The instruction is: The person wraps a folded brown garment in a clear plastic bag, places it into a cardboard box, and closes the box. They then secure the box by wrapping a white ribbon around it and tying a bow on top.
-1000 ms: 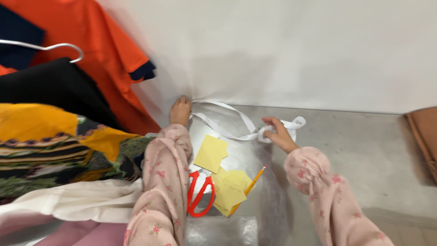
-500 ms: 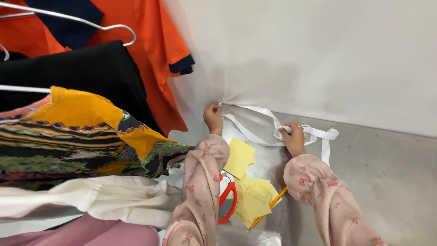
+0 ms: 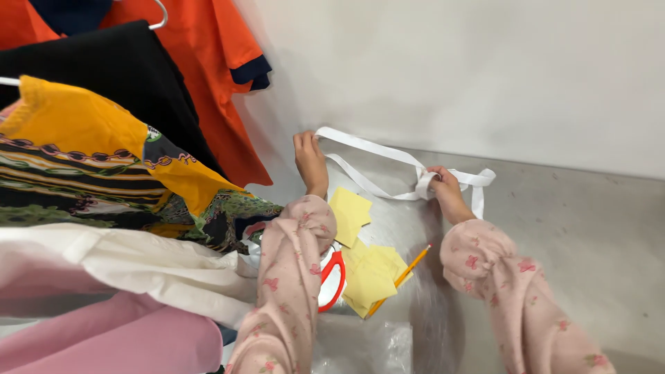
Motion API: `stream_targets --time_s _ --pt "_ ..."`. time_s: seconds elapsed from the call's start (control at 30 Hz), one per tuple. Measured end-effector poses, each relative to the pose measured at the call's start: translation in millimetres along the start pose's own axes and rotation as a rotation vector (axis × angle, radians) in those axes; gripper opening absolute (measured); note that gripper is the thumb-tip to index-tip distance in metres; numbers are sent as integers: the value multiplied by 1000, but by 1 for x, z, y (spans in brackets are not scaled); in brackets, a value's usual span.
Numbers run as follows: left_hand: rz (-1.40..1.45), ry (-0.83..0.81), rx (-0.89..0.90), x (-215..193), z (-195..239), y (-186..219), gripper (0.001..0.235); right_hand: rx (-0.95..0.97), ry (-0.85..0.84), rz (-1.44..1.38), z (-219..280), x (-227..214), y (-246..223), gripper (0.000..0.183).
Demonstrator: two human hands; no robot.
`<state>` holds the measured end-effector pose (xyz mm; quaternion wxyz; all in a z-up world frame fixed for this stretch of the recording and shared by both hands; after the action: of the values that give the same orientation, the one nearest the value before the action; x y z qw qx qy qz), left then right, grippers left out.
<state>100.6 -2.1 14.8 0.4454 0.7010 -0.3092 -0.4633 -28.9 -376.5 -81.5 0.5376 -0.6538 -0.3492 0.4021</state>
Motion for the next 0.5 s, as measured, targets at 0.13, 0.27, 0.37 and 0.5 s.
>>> stream_targets --time_s 0.13,0.27,0.37,0.5 --pt "-2 -266 212 -18 17 72 13 0 103 -144 8 -37 -39 21" --pt "-512 -361 532 -7 42 91 22 -104 271 -268 18 -102 -123 24" --pt "-517 -361 535 -33 52 111 24 -163 348 -373 24 -170 -172 22" --pt "-118 -411 136 -38 38 85 10 -163 442 -502 51 -247 -196 16"
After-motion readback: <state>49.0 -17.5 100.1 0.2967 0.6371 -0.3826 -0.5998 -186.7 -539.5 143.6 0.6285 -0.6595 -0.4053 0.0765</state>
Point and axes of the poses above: each hand's wrist, its own z-axis away from the middle knuckle, its own x-axis out of the palm, y = z × x, the point moved 10 cm from there along -z, towards the middle knuckle, and after that the axes turned 15 degrees about -x, right-handed, at the moved point
